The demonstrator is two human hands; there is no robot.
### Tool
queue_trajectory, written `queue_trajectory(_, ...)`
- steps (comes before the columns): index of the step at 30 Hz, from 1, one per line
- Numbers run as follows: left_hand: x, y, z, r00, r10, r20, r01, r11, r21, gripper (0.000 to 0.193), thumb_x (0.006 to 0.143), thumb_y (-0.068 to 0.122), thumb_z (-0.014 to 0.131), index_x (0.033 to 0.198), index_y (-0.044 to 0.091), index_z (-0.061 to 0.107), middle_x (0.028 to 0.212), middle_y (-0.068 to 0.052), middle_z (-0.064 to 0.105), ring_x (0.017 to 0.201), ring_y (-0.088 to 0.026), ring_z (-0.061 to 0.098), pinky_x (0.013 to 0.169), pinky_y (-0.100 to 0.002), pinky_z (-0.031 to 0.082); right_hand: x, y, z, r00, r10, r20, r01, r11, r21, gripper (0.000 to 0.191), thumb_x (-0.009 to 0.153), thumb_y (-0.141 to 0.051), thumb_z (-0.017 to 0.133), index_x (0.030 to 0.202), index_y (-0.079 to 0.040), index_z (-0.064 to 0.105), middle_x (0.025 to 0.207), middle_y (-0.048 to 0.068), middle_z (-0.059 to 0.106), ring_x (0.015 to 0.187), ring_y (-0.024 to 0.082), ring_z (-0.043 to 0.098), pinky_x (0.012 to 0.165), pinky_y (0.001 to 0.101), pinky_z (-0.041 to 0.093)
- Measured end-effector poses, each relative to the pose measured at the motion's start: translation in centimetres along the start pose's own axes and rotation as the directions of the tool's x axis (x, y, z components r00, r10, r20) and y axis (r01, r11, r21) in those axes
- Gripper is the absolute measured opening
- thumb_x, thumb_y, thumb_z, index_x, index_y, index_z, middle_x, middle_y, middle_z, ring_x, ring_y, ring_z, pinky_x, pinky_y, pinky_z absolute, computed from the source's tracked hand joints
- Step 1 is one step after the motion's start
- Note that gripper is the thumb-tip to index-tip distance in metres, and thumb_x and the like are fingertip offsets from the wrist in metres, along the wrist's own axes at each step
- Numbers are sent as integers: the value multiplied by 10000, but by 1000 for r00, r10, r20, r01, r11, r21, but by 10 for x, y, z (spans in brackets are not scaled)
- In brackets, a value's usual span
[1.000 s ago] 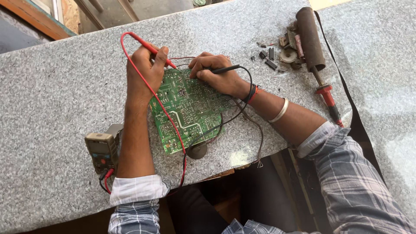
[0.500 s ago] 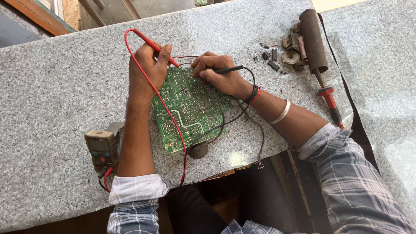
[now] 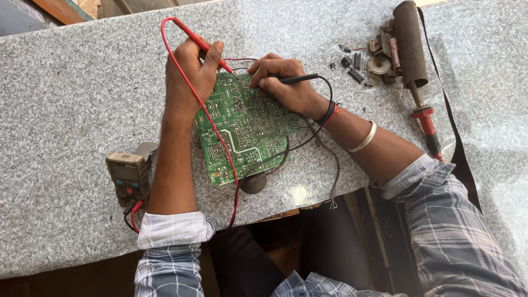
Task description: The person uses a multimeter to test points on a green circuit board placed on a workbench. They hold the red and black probes to various pads and traces, then briefly lift the board and set it down again.
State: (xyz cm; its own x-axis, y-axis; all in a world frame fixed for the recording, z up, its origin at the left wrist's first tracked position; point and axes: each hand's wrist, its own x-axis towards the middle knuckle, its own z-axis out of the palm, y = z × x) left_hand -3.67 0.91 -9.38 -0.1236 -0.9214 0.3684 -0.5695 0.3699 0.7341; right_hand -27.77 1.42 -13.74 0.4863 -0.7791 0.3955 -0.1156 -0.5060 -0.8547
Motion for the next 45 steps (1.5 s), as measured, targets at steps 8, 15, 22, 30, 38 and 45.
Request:
queue_trajectory(8,1,-2,2,1000,-22,3,22,999,-26,355,1074,335,654,970,-3,689,773,-98,746,716,-158,765,584,-306,575,1,5,0,1000,11,-4,-11,1000,-28,225,864,-117,550,905,-6,741,1113,138,714,779,132,660,704,301,583)
queue_trajectory(15,1,-6,2,1000,-18,9,18,1000,-23,357,1081,337,649,954,6,692,778,-93,754,719,-153,768,591,-304,587,3,5,3,998,56,-7,-56,998,-21,237,856,-139,541,895,-19,741,1103,130,720,770,129,662,697,301,594)
queue_trajectory(22,-2,-3,-1,999,-46,6,46,999,-13,372,1076,335,676,939,-11,689,765,-107,749,714,-172,767,590,-307,571,0,-2,4,1000,-16,-15,15,998,-59,231,880,-143,567,933,-31,762,1123,129,722,906,154,698,798,322,603)
queue_trajectory(30,-4,-3,-2,1000,-20,9,20,999,-47,356,1087,331,661,958,0,685,785,-98,761,736,-157,778,602,-290,586,0,-2,4,1000,8,-16,-9,998,-69,227,865,-154,565,910,-40,756,1102,120,723,907,167,706,807,338,608)
queue_trajectory(38,-3,-7,0,1000,-9,8,10,1000,-25,385,1087,354,659,937,1,688,758,-101,747,710,-159,772,571,-287,582,0,-2,4,1000,14,-15,-15,997,-72,230,853,-145,559,901,-42,759,1089,119,725,857,155,700,764,325,610)
queue_trajectory(45,-4,-9,0,1000,-5,13,6,1000,-23,385,1089,357,648,940,5,694,748,-96,745,698,-148,770,552,-278,581,1,2,5,999,51,2,-51,996,-73,231,856,-141,550,902,-42,754,1093,113,717,782,121,684,712,294,614)
